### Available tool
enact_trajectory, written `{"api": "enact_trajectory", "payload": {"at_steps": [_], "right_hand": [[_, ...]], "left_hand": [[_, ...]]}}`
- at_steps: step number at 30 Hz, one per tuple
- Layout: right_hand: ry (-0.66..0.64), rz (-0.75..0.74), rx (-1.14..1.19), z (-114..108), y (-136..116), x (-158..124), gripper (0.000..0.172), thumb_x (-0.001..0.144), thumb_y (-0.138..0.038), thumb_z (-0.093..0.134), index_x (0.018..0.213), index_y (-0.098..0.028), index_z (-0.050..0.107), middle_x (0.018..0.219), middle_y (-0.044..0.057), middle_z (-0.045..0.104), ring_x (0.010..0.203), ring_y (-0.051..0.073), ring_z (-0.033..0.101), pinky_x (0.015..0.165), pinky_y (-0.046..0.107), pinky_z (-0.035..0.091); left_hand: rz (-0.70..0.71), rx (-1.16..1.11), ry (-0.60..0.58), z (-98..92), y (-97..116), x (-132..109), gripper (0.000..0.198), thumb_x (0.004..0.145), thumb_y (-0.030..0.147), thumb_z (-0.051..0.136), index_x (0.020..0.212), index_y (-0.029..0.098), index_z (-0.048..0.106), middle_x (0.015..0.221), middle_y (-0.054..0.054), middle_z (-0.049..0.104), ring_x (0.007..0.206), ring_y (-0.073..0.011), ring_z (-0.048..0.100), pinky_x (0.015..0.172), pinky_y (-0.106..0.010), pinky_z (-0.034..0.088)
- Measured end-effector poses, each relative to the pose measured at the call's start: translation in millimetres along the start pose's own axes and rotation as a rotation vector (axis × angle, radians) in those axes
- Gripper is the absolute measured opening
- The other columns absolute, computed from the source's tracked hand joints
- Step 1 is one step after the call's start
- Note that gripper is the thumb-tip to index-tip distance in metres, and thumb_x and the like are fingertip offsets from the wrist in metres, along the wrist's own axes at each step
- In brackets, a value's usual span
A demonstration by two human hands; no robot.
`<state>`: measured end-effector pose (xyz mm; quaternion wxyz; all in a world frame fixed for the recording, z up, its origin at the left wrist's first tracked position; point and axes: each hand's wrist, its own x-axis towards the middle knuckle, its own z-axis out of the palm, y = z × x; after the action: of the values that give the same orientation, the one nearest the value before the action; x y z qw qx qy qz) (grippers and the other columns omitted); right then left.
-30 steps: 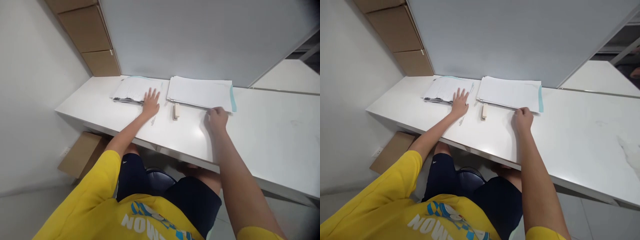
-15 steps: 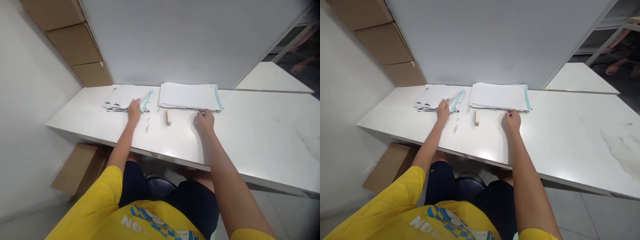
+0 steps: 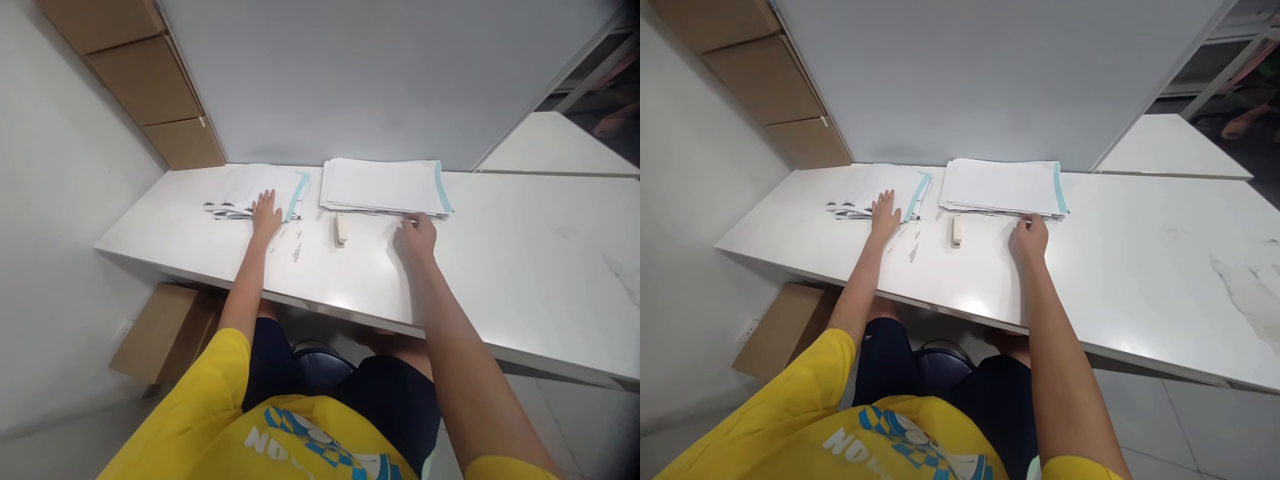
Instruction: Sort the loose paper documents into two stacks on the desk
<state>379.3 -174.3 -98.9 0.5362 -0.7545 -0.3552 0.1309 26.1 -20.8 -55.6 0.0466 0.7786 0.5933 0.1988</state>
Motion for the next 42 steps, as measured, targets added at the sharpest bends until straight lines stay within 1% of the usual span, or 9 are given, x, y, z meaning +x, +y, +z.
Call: {"api": "enact_trajectory", "payload": {"at_steps": [4,7,12,18,28,31,35,38,42], "right_hand": [[0.005,0.018,0.009,-2.3,-3.1,-4.3,0.020,0.076,-0.028,0.050,0.091,-0.021,0.061,0.090,0.004,0.063,0.083,0.020,0.055,0.086,0.038,0.042],[0.002,0.029,0.026,-3.7,-4.9,-8.3,0.021,0.075,-0.030,0.051,0.090,-0.021,0.061,0.091,0.004,0.064,0.082,0.020,0.055,0.084,0.038,0.043],[-0.009,0.018,0.032,-4.1,-8.5,-11.0,0.019,0.073,-0.029,0.052,0.087,-0.021,0.061,0.091,0.004,0.064,0.083,0.020,0.054,0.087,0.039,0.043],[0.001,0.029,0.046,-4.3,-9.6,-10.8,0.019,0.072,-0.028,0.052,0.087,-0.021,0.061,0.090,0.004,0.064,0.084,0.021,0.055,0.087,0.039,0.043],[-0.013,0.023,0.037,-4.0,-12.8,-10.2,0.019,0.073,-0.031,0.051,0.086,-0.021,0.061,0.093,0.005,0.066,0.089,0.022,0.056,0.088,0.040,0.044],[-0.013,0.031,0.045,-4.4,-13.4,-10.2,0.019,0.073,-0.030,0.051,0.086,-0.021,0.061,0.093,0.005,0.066,0.089,0.022,0.057,0.089,0.040,0.044],[-0.006,0.031,0.052,-4.3,-11.5,-8.9,0.019,0.072,-0.029,0.051,0.085,-0.021,0.061,0.092,0.005,0.066,0.088,0.022,0.056,0.090,0.040,0.044],[-0.002,0.033,0.052,-3.5,-11.2,-7.6,0.019,0.071,-0.029,0.051,0.084,-0.021,0.062,0.091,0.005,0.066,0.087,0.022,0.056,0.090,0.040,0.044],[-0.001,0.031,0.052,-2.1,-13.3,-6.2,0.018,0.072,-0.029,0.050,0.084,-0.021,0.062,0.088,0.005,0.066,0.086,0.022,0.057,0.089,0.040,0.044]], "left_hand": [[-0.076,0.003,0.017,-5.6,-7.5,0.8,0.076,0.092,0.038,0.051,0.159,0.018,0.023,0.167,-0.010,0.023,0.156,-0.0300,0.011,0.127,-0.054,0.006],[-0.134,0.007,0.042,-8.4,-10.8,-2.0,0.066,0.095,0.033,0.044,0.158,0.023,0.027,0.165,-0.006,0.030,0.156,-0.0313,0.010,0.124,-0.062,0.001],[-0.196,0.018,0.088,-8.3,-14.8,-4.1,0.058,0.098,0.029,0.035,0.156,0.022,0.035,0.164,-0.004,0.033,0.156,-0.0320,0.011,0.124,-0.063,0.000],[-0.137,0.011,0.025,-10.5,-22.2,-3.1,0.070,0.093,0.052,0.050,0.154,0.022,0.037,0.167,-0.010,0.023,0.156,-0.0372,0.008,0.122,-0.066,0.000],[-0.098,0.041,-0.060,-18.1,-26.6,-3.8,0.084,0.085,0.056,0.062,0.156,0.023,0.032,0.168,-0.012,0.016,0.156,-0.0385,0.005,0.121,-0.067,0.000],[-0.073,0.023,-0.034,-17.3,-26.0,-3.4,0.071,0.088,0.047,0.059,0.152,0.022,0.041,0.166,-0.011,0.025,0.155,-0.0374,0.011,0.123,-0.065,0.002],[-0.018,-0.018,0.071,-16.2,-24.7,-3.2,0.044,0.095,0.028,0.044,0.135,0.021,0.060,0.151,-0.009,0.052,0.149,-0.0309,0.034,0.126,-0.056,0.013],[0.020,-0.026,0.129,-18.0,-23.3,-1.4,0.043,0.097,0.024,0.034,0.126,0.020,0.065,0.137,-0.009,0.065,0.138,-0.0261,0.050,0.122,-0.047,0.027],[0.067,0.004,0.175,-26.7,-17.6,-3.7,0.044,0.100,0.024,0.029,0.121,0.017,0.067,0.123,-0.012,0.071,0.118,-0.0254,0.064,0.111,-0.039,0.039]]}}
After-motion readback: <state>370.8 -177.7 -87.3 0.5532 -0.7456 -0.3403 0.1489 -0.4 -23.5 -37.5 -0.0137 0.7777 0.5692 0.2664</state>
